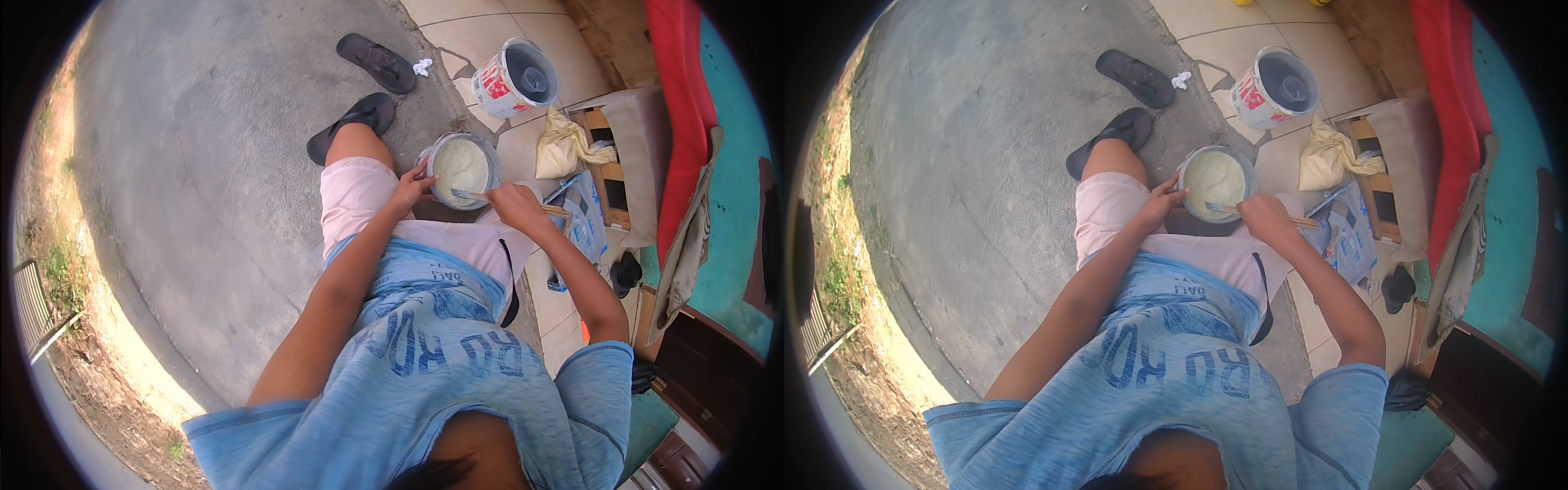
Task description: The person sits on a tiled floor and stirs a white liquid in a bucket using a wooden stick. The person holds the bucket steady with one hand while mixing with the other, occasionally scraping the sides of the container.
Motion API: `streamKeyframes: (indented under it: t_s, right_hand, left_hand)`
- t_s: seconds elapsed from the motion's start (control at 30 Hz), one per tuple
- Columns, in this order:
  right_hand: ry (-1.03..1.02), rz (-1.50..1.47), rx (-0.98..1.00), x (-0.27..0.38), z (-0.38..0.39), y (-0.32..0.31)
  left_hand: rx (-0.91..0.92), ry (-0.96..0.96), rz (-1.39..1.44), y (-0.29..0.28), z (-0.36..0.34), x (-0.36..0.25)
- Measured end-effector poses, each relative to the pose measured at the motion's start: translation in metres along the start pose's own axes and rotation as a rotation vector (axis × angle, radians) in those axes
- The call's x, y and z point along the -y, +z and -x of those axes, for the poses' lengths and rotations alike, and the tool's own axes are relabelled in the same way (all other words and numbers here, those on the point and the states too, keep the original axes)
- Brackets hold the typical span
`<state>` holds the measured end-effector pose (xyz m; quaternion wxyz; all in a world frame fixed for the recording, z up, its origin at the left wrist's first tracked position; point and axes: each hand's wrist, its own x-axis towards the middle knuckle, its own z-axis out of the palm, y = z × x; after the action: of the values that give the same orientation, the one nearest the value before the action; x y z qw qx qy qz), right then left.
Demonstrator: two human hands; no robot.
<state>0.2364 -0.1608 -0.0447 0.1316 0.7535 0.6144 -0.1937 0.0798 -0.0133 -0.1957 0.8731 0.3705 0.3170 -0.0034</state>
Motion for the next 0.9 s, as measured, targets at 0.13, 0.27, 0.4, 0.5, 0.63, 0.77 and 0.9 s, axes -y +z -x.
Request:
streamKeyframes:
  t_s: [0.13,0.27,0.4,0.5,0.63,0.77,0.9]
  right_hand:
    - [0.035,0.129,-0.024,-0.025,-0.004,0.001]
    - [0.151,0.253,-0.056,-0.031,-0.017,0.001]
    - [0.186,0.217,-0.157,-0.024,-0.031,0.000]
    - [0.108,0.191,-0.145,-0.009,-0.033,-0.002]
    - [0.005,0.085,-0.049,0.005,-0.018,-0.007]
    - [-0.073,0.076,0.011,-0.011,-0.002,0.003]
    - [-0.020,0.218,-0.017,-0.030,-0.006,-0.009]
  left_hand:
    - [0.007,0.000,0.021,0.000,-0.001,0.000]
    - [-0.005,0.007,-0.010,0.002,0.001,-0.001]
    - [-0.002,0.012,0.024,0.000,-0.004,0.007]
    - [-0.003,0.024,0.013,-0.002,-0.005,0.009]
    - [-0.010,0.003,0.054,-0.005,-0.009,0.012]
    - [0.003,0.011,0.015,0.001,-0.001,0.002]
    - [0.004,-0.006,-0.018,0.001,0.000,0.000]
